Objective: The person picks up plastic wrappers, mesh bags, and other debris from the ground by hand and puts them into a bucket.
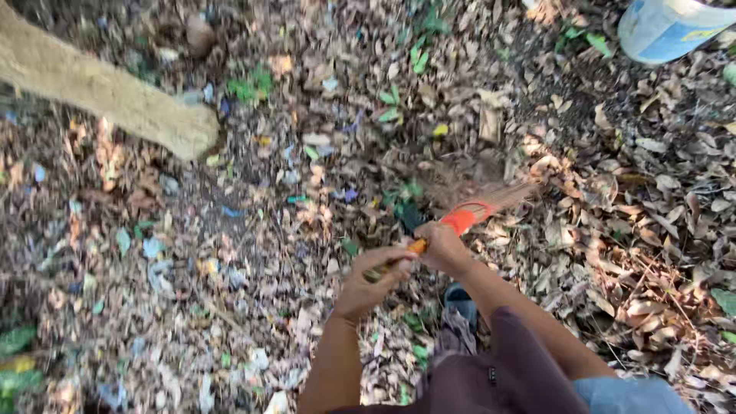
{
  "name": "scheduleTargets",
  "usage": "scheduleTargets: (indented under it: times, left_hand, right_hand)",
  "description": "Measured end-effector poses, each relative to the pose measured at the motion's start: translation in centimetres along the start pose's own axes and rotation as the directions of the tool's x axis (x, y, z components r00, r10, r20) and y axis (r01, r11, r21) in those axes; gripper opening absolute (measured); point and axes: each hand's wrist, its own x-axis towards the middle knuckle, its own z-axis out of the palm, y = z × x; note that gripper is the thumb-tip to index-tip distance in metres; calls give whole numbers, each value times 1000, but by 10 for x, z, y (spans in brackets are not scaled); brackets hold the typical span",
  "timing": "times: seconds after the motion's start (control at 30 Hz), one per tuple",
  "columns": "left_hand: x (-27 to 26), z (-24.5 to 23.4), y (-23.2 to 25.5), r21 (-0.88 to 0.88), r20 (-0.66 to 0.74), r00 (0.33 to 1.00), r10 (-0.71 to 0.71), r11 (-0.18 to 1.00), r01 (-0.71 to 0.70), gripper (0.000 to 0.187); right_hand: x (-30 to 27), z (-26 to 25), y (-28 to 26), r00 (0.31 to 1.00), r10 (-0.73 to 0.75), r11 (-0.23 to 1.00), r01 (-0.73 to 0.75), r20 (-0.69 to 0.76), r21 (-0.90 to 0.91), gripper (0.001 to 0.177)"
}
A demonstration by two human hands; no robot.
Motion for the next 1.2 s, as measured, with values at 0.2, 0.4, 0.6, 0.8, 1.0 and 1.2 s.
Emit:
scheduleTargets:
  times: [0.2,0.4,0.6,0.8,1.0,1.2]
  left_hand:
    - [-35,-20,65,295,-20,947,319,907,-300,23]
    - [26,61,-6,382,117,965,233,887,-260,15]
    - [-20,57,46,164,23,998,53,985,-56,24]
    - [-22,118,47,530,31,817,575,684,-501,14]
    - [-28,220,-54,174,-11,1000,16,985,-14,15]
    - [-84,255,16,196,59,899,435,877,-438,9]
  right_hand:
    - [20,33,-53,944,-131,894,245,-303,376,13]
    - [-52,18,43,998,63,947,-65,16,314,17]
    - [-90,-44,-15,969,246,962,-240,-30,131,24]
    - [-84,-35,20,994,-9,942,44,-106,331,21]
    - [-223,-95,130,868,274,958,-210,413,-196,21]
    - [-244,-133,47,970,124,992,-127,209,0,10]
